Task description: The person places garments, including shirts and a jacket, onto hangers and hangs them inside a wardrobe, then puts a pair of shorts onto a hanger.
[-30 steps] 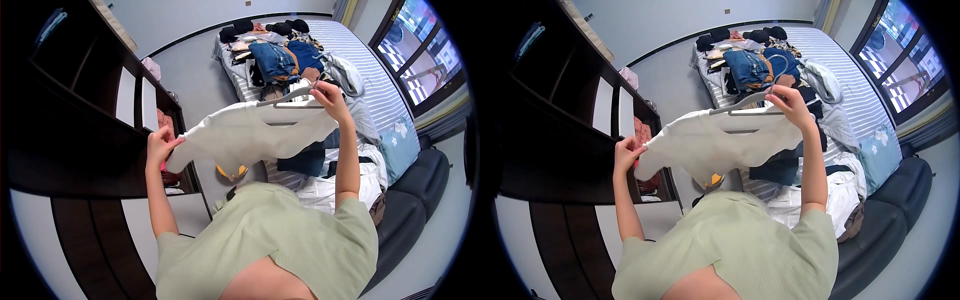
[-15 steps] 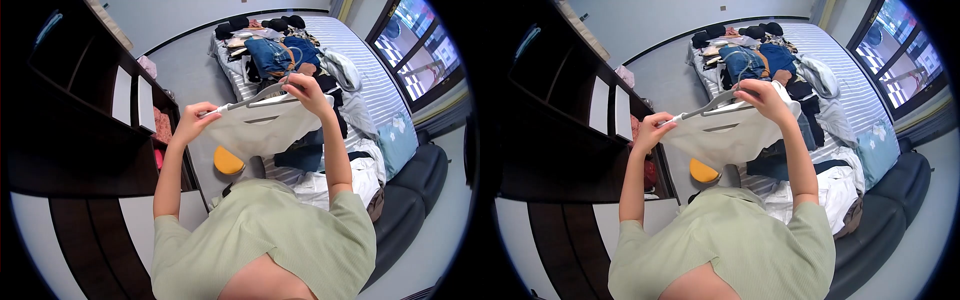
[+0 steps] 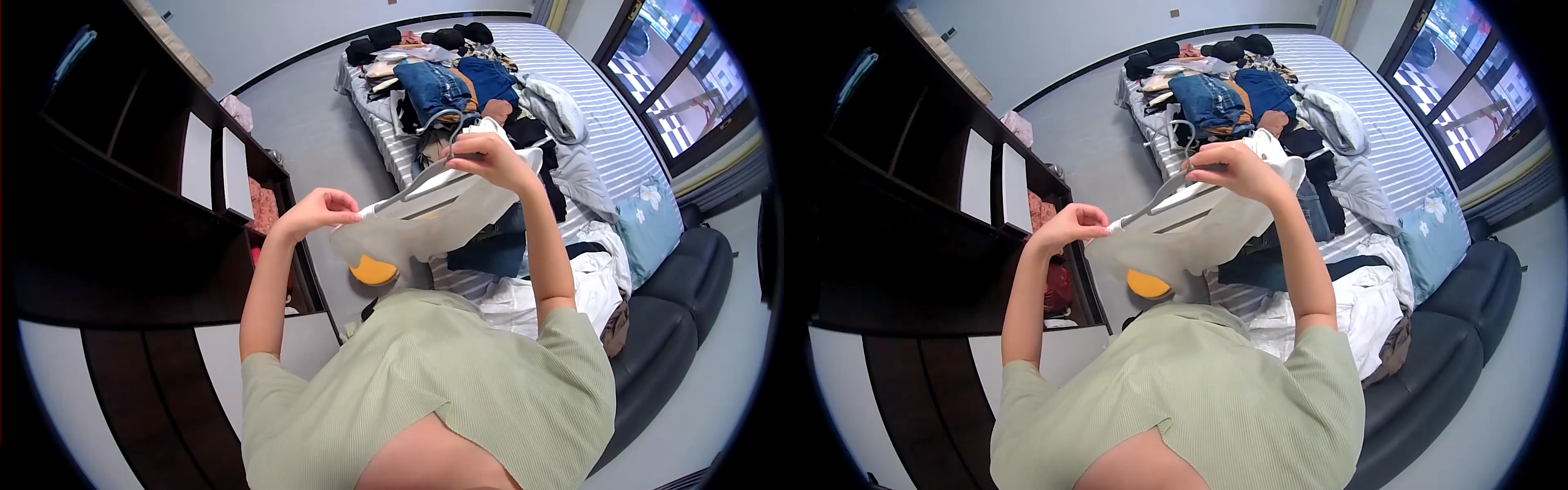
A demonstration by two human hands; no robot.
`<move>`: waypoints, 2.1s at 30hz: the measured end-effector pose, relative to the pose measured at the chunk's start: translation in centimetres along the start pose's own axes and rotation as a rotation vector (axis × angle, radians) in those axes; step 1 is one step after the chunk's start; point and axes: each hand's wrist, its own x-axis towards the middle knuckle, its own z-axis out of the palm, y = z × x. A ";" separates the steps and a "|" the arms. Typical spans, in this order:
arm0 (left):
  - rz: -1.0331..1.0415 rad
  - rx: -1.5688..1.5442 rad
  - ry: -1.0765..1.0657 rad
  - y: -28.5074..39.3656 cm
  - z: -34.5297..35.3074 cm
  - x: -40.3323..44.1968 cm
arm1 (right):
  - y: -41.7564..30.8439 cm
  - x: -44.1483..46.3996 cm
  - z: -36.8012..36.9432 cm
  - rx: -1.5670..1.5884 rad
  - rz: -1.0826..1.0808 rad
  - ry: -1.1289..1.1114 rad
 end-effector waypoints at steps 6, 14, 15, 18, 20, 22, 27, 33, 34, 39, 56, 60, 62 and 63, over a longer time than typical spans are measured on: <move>0.114 -0.084 0.008 -0.1 0.6 -0.4 | 0.0 -0.5 -0.5 0.017 0.097 -0.042; 0.316 -0.167 0.280 2.1 2.7 -0.5 | -0.6 -0.7 -0.5 -0.099 0.130 0.029; 0.326 -0.150 0.305 2.2 3.1 -0.4 | -0.7 -0.8 -0.5 -0.132 0.128 0.031; 0.486 0.118 0.396 1.4 2.9 0.5 | 0.3 -1.1 -0.3 -0.076 0.075 0.168; 0.493 0.174 0.436 1.6 3.7 0.8 | 0.8 -1.2 -0.1 -0.029 0.071 0.189; 0.503 0.344 0.468 1.7 3.9 1.0 | -0.2 -0.9 0.0 -0.003 0.114 0.164; 0.580 0.584 0.649 1.3 3.6 0.7 | 0.8 -1.2 -2.0 0.091 0.025 0.299; 0.495 0.351 0.763 -1.3 0.2 -1.5 | 8.6 -6.3 -2.8 0.190 0.151 0.585; 0.482 0.323 0.782 -1.2 0.0 -2.0 | 9.4 -6.9 -2.0 0.231 0.162 0.623; 0.465 0.330 0.800 -1.5 -0.3 -3.6 | 8.8 -6.7 0.6 0.051 0.158 0.792; 0.416 0.137 0.898 -2.3 1.4 -7.8 | 11.8 -5.7 -1.5 0.508 0.561 0.441; 0.414 0.116 0.978 -2.7 1.4 -8.8 | 12.2 -6.1 -0.1 0.551 0.296 0.286; 0.414 0.114 1.006 -2.8 2.0 -9.4 | 11.7 -5.6 0.8 0.540 0.266 0.296; 0.394 0.142 1.000 -3.4 1.9 -9.8 | 12.1 -5.0 1.4 0.479 0.165 0.336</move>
